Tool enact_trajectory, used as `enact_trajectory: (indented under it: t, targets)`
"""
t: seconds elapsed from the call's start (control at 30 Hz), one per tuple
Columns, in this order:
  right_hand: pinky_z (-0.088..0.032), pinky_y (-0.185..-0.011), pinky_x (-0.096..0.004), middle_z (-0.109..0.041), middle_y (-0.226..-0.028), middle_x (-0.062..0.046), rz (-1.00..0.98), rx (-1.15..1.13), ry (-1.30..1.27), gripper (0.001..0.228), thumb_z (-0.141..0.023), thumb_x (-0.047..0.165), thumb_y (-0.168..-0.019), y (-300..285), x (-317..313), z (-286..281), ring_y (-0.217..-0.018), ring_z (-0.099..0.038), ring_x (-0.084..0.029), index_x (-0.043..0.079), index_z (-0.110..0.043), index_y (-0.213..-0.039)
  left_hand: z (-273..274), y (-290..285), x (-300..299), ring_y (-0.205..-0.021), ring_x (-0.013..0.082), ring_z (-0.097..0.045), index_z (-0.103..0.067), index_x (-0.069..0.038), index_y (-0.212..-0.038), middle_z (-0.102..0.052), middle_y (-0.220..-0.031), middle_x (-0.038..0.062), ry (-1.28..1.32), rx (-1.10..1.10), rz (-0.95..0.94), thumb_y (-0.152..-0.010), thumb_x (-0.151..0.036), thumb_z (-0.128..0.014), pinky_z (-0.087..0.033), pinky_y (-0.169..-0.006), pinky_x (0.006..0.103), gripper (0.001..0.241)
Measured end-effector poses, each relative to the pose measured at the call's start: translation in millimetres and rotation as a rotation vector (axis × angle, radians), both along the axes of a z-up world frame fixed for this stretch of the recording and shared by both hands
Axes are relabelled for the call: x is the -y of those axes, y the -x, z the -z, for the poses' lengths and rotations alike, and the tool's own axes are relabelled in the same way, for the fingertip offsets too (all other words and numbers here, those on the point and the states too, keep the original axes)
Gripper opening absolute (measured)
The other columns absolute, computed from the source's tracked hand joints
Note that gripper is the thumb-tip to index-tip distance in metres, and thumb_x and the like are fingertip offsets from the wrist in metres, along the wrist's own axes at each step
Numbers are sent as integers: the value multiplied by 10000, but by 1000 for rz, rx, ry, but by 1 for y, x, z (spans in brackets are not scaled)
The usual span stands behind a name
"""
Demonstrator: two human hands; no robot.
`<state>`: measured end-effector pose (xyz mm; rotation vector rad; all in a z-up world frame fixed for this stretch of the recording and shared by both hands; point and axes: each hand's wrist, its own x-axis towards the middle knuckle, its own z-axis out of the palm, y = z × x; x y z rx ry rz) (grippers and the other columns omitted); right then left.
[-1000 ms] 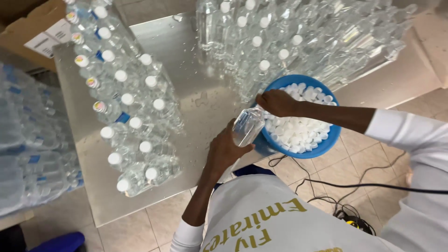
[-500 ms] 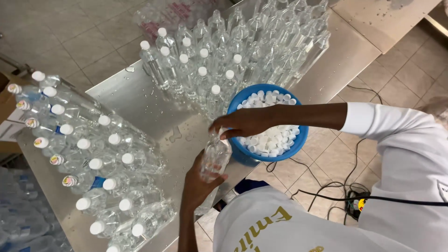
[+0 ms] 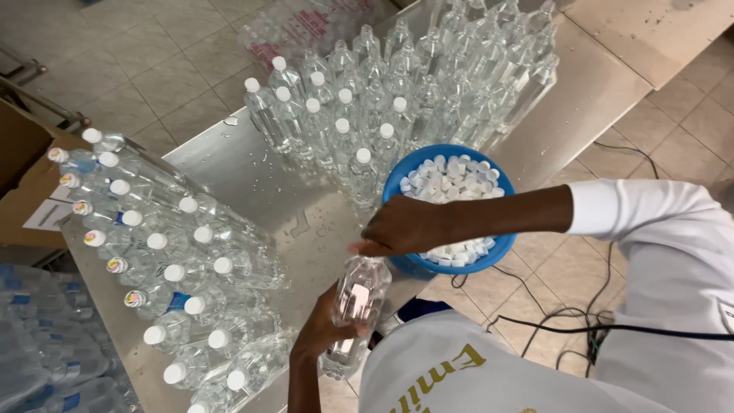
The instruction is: Screwing plastic caps onto water bottles at a production station
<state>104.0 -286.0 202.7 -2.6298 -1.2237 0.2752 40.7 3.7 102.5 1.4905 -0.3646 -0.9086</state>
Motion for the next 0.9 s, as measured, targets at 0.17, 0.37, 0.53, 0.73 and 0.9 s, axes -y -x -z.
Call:
enact_trajectory:
  t: [0.17, 0.37, 0.53, 0.73, 0.9]
  targets:
    - [-541, -619, -384, -701, -1185, -195, -552, 526, -330, 371, -524, 432, -1154, 20, -10, -50, -795, -675, -270, 76, -624, -1139, 22, -5, -3, -1120, 425, -784, -490, 4, -1562, -722, -1371, 256, 604, -250, 414, -750, -359, -999, -664, -974, 576, 1025]
    - [-463, -497, -344, -515, -710, 3, -537, 394, -577, 535, -312, 516, -1068, 8, 24, 27, -534, -565, -223, 208, -604, -741, 84, 29, 18, -1532, 669, -219, -122, 205, -1684, -216, -1623, 586, 188, 229, 445, -711, -586, -869, -181, -1300, 628, 1459]
    - [-412, -621, -547, -527, -540, -245, 380, -389, -318, 542, -355, 199, -1176, 8, 53, 102, -616, -585, -452, 11, -554, -708, -25, 22, 30, -970, 353, -754, -180, 25, -1707, -560, -1456, 273, -114, -204, -23, -728, -413, -900, -663, -879, 408, 1291]
    - [-352, -389, -312, -516, -662, -70, 1149, -1150, 124, 703, -572, 692, -1036, -38, 85, 206, -464, -491, -172, -10, -603, -1069, 91, 43, 107, -938, 437, -745, -304, -118, -1701, -650, -1223, 245, -1033, 964, -177, -708, -581, -915, -611, -741, 595, 1254]
    - [-368, -401, -427, -466, -629, -187, 954, -1062, 15, 428, -563, 430, -1086, -43, -13, 104, -502, -525, -342, 4, -600, -1120, 102, 47, 71, -1082, 400, -746, -270, -166, -1751, -651, -1321, 193, -1022, 1055, -362, -738, -595, -921, -612, -842, 539, 1279]
